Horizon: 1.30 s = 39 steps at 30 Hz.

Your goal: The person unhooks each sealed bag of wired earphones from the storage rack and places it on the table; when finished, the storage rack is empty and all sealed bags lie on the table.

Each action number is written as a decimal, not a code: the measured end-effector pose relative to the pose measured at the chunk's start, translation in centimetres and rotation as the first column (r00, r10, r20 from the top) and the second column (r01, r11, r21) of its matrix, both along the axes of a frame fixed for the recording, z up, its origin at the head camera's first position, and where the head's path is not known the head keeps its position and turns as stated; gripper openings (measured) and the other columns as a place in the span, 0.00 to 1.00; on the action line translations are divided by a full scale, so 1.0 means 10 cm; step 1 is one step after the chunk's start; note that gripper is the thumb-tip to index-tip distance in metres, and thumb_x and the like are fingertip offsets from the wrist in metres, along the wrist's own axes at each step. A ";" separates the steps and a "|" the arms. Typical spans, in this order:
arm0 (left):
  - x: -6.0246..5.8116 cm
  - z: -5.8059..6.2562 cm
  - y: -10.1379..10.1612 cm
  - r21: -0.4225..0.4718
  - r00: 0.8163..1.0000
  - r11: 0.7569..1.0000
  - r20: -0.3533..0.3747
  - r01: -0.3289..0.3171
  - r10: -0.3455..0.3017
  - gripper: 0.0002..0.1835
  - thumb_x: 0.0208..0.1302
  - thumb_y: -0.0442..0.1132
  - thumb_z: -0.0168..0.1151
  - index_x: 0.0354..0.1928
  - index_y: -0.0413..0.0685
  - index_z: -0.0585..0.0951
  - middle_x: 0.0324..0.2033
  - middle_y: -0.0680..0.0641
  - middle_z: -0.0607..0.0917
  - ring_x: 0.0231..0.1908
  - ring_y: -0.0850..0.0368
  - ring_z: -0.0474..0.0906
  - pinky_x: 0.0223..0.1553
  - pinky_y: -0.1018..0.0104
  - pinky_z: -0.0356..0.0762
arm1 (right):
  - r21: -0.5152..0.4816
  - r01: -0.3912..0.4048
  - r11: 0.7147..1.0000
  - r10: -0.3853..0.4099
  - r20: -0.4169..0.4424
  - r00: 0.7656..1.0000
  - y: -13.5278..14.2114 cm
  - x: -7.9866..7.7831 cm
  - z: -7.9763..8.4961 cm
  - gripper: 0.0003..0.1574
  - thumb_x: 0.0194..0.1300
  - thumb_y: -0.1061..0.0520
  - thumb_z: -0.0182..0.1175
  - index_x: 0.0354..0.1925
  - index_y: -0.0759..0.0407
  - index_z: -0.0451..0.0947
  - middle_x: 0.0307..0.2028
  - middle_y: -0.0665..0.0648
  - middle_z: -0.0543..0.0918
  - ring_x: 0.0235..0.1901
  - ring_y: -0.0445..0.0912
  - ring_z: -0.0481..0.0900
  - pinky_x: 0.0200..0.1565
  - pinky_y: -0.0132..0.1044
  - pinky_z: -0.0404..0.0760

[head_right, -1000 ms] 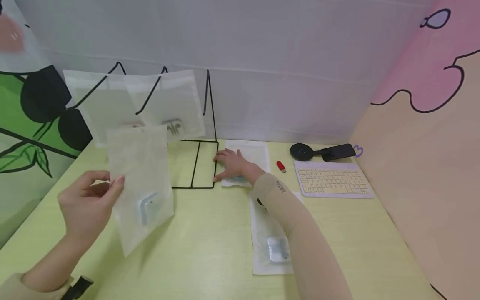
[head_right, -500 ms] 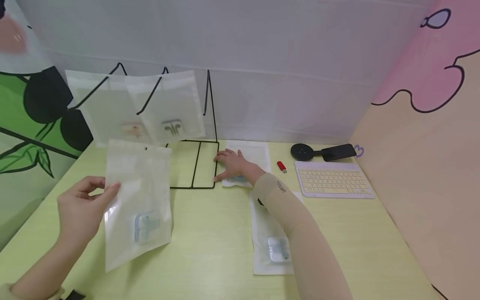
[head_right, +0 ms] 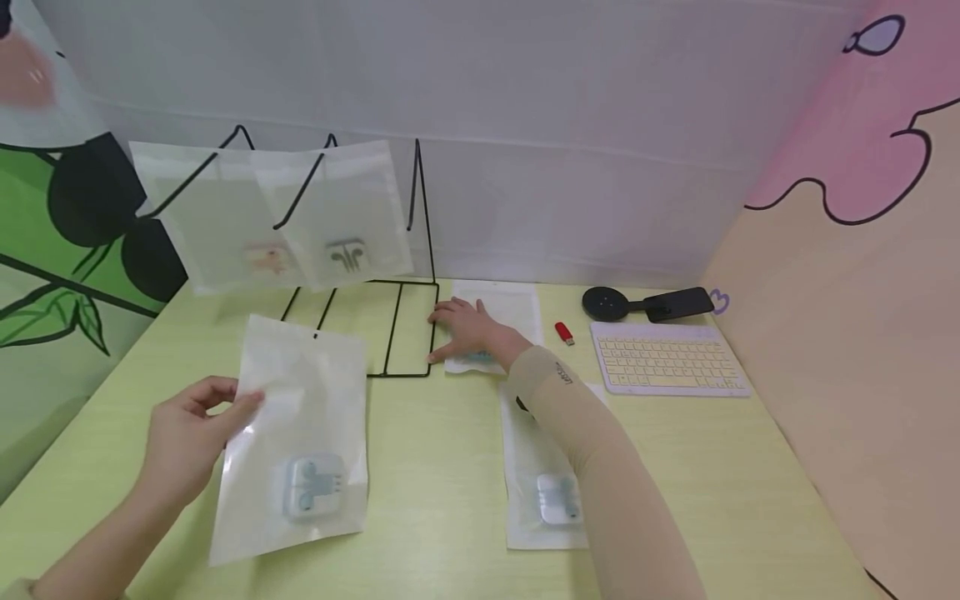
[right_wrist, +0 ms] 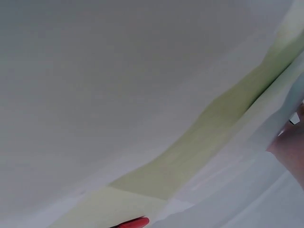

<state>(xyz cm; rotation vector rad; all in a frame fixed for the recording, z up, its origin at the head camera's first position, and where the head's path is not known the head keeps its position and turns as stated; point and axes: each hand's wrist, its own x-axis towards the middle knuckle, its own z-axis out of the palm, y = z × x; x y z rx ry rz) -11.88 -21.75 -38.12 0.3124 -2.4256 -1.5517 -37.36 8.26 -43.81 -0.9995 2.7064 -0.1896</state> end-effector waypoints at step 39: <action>-0.21 -0.35 0.16 -0.002 0.806 0.857 0.341 0.515 -0.483 0.38 0.42 0.42 0.77 0.59 0.41 0.75 0.43 0.40 0.76 0.24 0.56 0.81 0.23 0.61 0.80 | -0.026 -0.009 1.000 0.010 0.033 0.999 0.01 0.03 0.06 0.51 0.52 0.27 0.62 0.68 0.44 0.61 0.72 0.51 0.53 0.73 0.53 0.42 0.67 0.65 0.37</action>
